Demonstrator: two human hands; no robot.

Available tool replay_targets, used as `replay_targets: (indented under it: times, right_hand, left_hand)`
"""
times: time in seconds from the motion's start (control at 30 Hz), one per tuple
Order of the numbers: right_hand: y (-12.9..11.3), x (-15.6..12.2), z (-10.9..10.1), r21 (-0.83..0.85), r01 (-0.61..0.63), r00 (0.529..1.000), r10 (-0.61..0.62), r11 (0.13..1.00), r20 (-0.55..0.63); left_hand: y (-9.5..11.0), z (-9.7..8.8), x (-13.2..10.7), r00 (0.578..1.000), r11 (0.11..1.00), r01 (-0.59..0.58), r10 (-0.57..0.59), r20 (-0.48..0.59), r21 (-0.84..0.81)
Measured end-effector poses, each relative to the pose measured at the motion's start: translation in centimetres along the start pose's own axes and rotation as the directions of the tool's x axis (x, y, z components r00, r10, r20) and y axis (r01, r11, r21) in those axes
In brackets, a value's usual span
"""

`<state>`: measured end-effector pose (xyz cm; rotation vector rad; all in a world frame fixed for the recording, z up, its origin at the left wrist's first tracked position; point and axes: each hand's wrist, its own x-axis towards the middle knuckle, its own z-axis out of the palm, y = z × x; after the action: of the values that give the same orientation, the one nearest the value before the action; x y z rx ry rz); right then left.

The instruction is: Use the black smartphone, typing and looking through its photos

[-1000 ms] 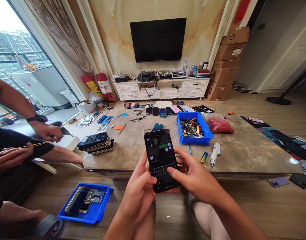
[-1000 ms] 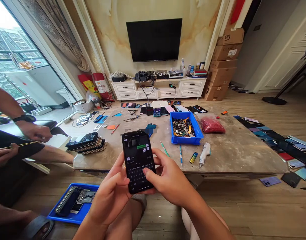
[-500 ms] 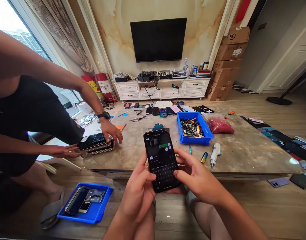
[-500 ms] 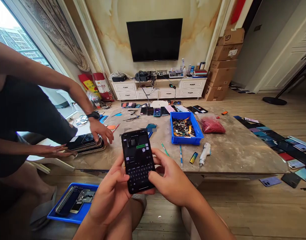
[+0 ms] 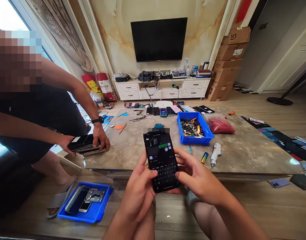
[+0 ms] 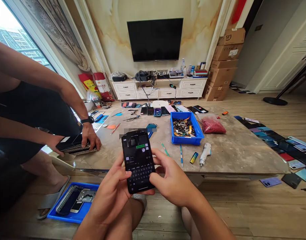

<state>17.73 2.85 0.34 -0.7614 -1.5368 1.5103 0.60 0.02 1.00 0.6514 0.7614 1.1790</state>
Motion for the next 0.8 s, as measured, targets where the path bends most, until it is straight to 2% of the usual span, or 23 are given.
replay_targets:
  times: [0.2,0.5,0.8]
  right_hand:
    - [0.05,-0.02,-0.04,0.001,0.012,1.000,-0.012,1.000,-0.010]
    - [0.02,-0.05,-0.06,-0.005,0.019,1.000,-0.019,1.000,-0.004]
    - [0.08,-0.36,0.01,-0.010,0.012,1.000,-0.012,1.000,0.007]
  left_hand:
    - [-0.12,-0.10,0.24,1.000,0.998,0.006,-0.006,0.012,-0.064]
    - [-0.12,-0.05,0.22,1.000,0.998,-0.006,0.006,0.011,-0.056]
    - [-0.33,-0.03,0.41,0.996,0.999,-0.040,0.041,-0.078,0.015]
